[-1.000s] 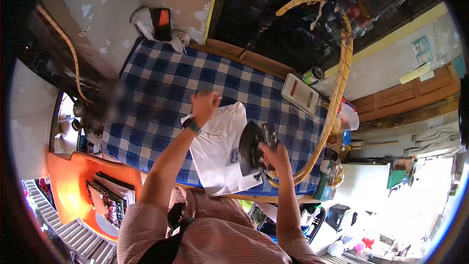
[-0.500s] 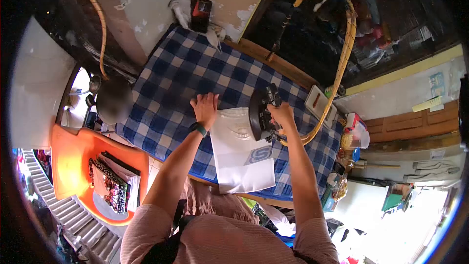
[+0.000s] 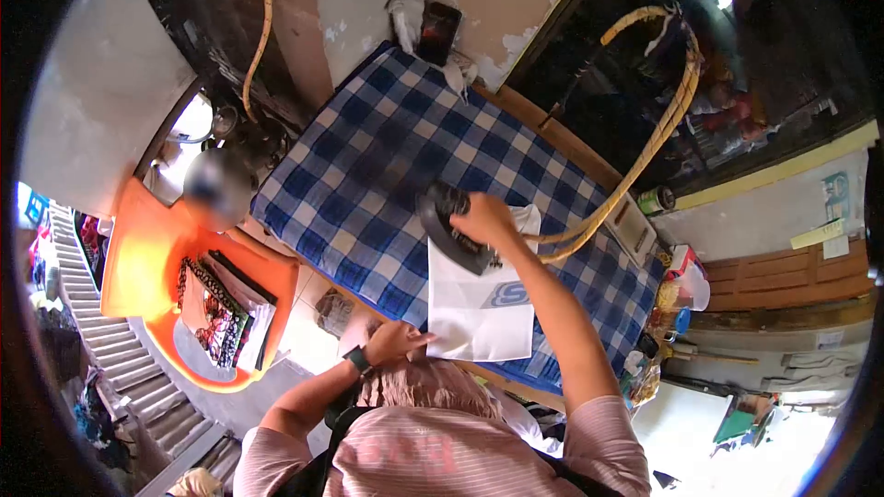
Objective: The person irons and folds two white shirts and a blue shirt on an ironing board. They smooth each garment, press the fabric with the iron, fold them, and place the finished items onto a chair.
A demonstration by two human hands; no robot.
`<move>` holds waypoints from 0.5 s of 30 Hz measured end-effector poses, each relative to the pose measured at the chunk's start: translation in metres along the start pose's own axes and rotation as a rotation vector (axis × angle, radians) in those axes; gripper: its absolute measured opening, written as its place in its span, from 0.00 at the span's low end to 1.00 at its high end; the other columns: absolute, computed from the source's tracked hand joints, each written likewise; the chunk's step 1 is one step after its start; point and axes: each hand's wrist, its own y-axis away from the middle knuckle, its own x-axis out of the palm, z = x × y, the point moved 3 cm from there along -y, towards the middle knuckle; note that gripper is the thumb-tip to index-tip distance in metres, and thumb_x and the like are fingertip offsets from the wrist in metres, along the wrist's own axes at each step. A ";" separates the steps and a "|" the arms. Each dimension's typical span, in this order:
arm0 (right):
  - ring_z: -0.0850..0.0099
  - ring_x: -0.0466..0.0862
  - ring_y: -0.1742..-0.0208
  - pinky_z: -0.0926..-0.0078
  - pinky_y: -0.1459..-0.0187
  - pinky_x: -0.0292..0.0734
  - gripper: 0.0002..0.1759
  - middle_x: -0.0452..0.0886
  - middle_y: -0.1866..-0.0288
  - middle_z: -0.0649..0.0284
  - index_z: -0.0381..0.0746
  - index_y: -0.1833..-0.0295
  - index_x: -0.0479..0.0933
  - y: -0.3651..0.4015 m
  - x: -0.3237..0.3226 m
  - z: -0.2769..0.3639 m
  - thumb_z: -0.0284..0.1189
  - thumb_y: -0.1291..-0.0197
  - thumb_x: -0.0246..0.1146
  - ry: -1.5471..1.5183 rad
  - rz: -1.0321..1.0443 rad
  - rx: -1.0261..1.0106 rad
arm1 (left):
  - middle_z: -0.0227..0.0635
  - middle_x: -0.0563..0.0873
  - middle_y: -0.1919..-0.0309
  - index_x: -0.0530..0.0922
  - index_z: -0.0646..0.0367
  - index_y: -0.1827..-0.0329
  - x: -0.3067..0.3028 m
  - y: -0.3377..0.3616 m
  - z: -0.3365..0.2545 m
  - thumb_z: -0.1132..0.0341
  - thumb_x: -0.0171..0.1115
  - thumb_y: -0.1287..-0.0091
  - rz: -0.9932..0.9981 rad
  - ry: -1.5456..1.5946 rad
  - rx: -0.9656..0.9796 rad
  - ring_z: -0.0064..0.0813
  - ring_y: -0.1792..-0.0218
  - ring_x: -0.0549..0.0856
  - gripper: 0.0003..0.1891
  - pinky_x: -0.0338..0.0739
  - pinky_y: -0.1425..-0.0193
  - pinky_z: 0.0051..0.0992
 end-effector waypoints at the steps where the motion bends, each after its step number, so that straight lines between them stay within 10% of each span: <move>1: 0.48 0.85 0.57 0.55 0.54 0.80 0.24 0.84 0.61 0.44 0.36 0.56 0.82 -0.013 -0.005 -0.003 0.45 0.52 0.66 0.051 -0.051 -0.019 | 0.39 0.81 0.81 0.81 0.60 0.66 0.014 0.002 0.004 0.48 0.65 0.38 -0.048 0.123 -0.037 0.34 0.81 0.80 0.20 0.72 0.78 0.32; 7: 0.53 0.86 0.63 0.59 0.61 0.82 0.27 0.85 0.66 0.46 0.31 0.55 0.80 0.032 -0.034 -0.035 0.44 0.53 0.67 0.094 -0.168 -0.158 | 0.40 0.83 0.76 0.80 0.61 0.63 0.046 0.025 0.008 0.49 0.70 0.41 -0.214 0.375 -0.038 0.32 0.76 0.82 0.21 0.75 0.70 0.31; 15: 0.67 0.81 0.82 0.66 0.73 0.78 0.18 0.81 0.80 0.57 0.31 0.71 0.80 0.127 -0.030 -0.201 0.38 0.53 0.68 -0.328 -0.204 0.319 | 0.34 0.83 0.71 0.79 0.62 0.59 0.075 0.028 0.025 0.60 0.68 0.36 -0.407 0.646 0.120 0.23 0.70 0.81 0.14 0.77 0.64 0.25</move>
